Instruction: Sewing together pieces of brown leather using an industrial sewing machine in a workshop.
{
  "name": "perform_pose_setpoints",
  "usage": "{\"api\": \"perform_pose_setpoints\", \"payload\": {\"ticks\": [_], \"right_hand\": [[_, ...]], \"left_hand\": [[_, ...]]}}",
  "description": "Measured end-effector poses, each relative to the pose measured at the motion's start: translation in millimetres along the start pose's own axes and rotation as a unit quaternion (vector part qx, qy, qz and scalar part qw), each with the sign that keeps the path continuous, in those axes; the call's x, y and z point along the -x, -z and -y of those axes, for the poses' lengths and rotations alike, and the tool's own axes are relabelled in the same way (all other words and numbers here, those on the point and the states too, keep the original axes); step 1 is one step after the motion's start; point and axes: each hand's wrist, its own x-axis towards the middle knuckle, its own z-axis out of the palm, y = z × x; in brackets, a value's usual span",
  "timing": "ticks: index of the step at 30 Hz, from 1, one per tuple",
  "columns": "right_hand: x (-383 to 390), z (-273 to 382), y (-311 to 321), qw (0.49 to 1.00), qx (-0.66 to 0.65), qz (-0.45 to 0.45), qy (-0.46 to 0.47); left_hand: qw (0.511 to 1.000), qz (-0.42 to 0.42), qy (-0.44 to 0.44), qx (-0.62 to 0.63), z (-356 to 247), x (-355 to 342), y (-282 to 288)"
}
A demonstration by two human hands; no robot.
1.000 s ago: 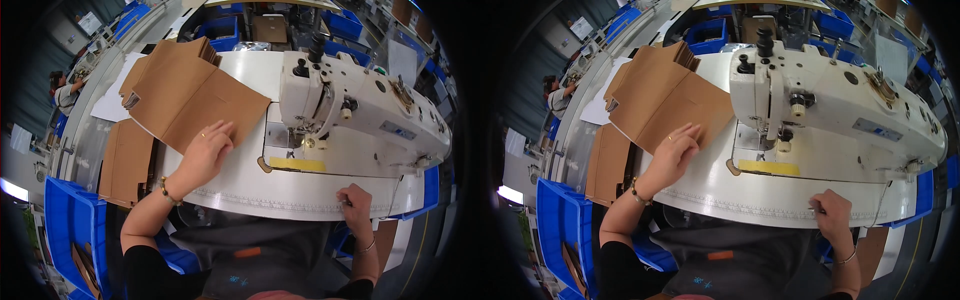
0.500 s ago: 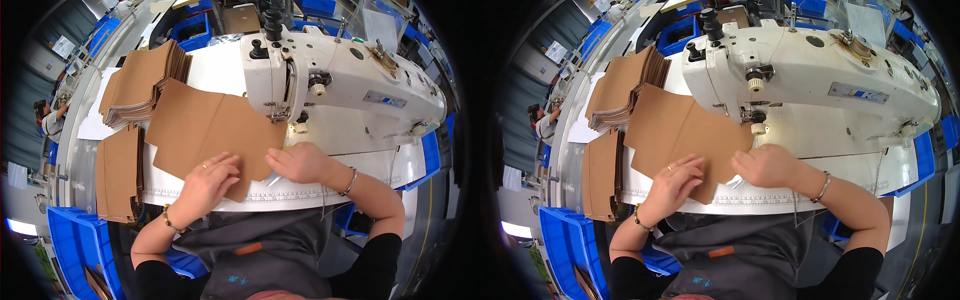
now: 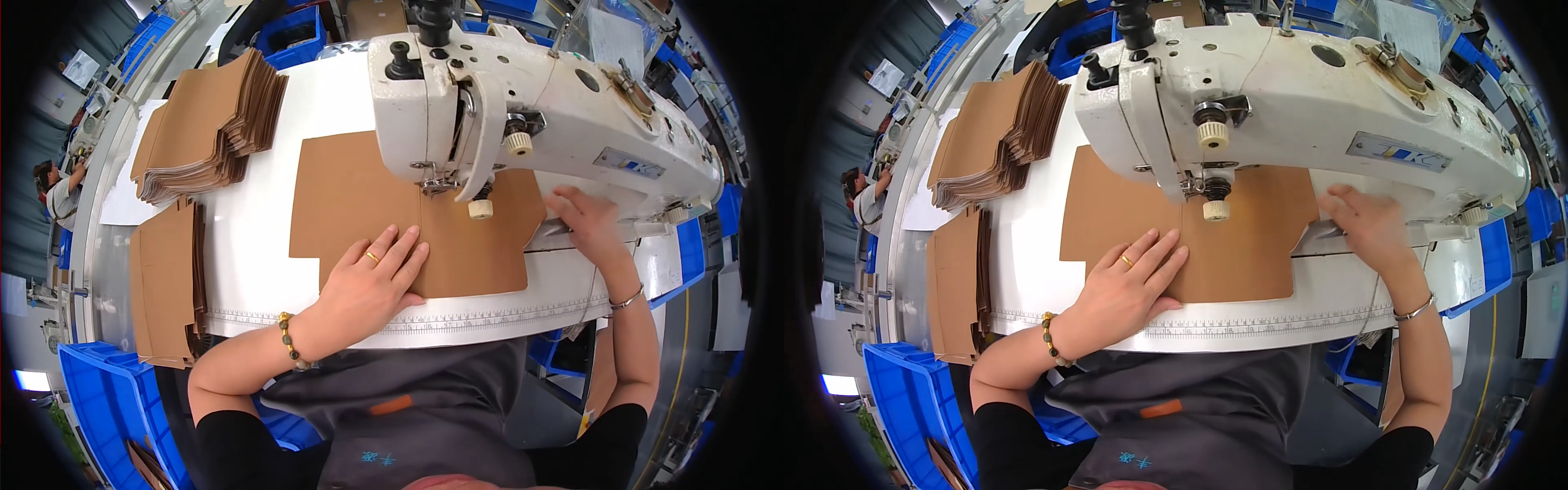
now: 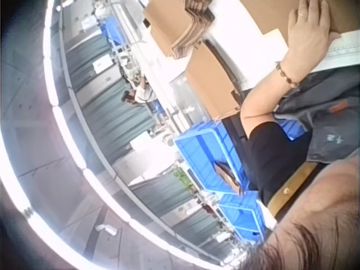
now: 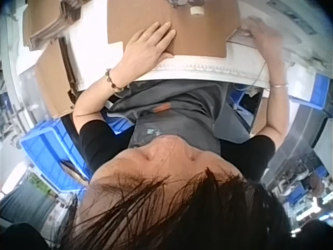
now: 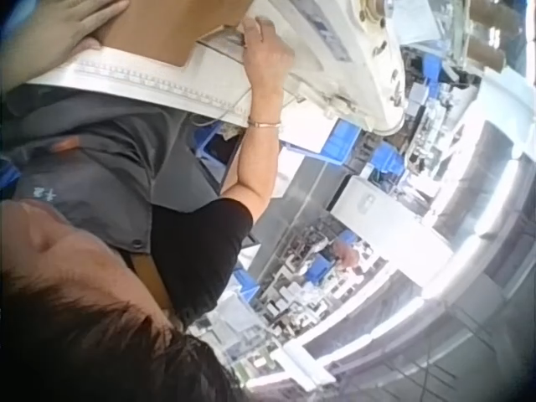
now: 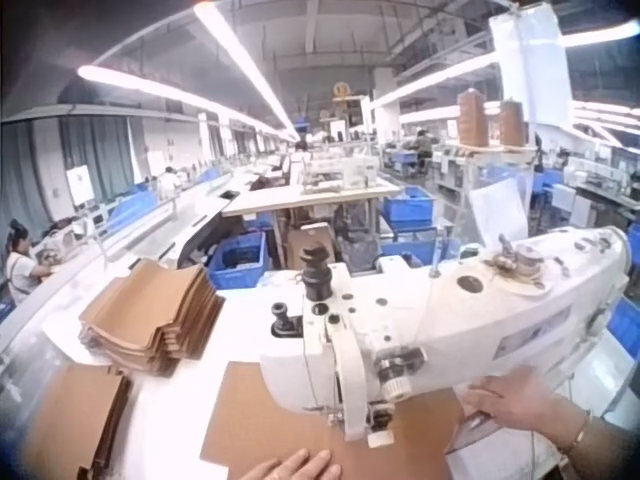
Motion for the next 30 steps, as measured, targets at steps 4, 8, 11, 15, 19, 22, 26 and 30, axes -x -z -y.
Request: {"api": "perform_pose_setpoints", "payload": {"ticks": [4, 8, 11, 15, 19, 22, 26, 30], "right_hand": [[-9, 5, 16, 0.997, 0.009, 0.003, -0.071], [-43, 42, -3, 0.999, -0.019, 0.0, 0.038], [-79, 61, -26, 0.995, -0.03, 0.01, 0.091], [-95, 62, -84, 0.983, -0.151, -0.07, 0.082], [-102, 68, -90, 0.968, -0.182, -0.152, 0.084], [-92, 74, -91, 0.983, -0.184, 0.004, 0.024], [-95, 93, -63, 0.984, -0.174, -0.034, 0.004], [-92, 102, -63, 0.987, -0.155, -0.039, 0.002]], "left_hand": [[0.999, -0.003, -0.004, -0.042, -3, -9, 1], [0.999, 0.005, -0.021, -0.033, 3, -20, 0], [0.999, -0.006, -0.04, 0.012, 15, -23, 6], [0.996, -0.032, -0.055, 0.064, 30, -25, 6], [0.995, -0.078, -0.01, 0.055, 36, -30, 11], [0.991, -0.116, 0.016, 0.069, 50, -29, 3], [0.99, -0.134, 0.028, 0.042, 47, -37, -7], [0.985, -0.166, 0.017, 0.05, 48, -50, -23]]}}
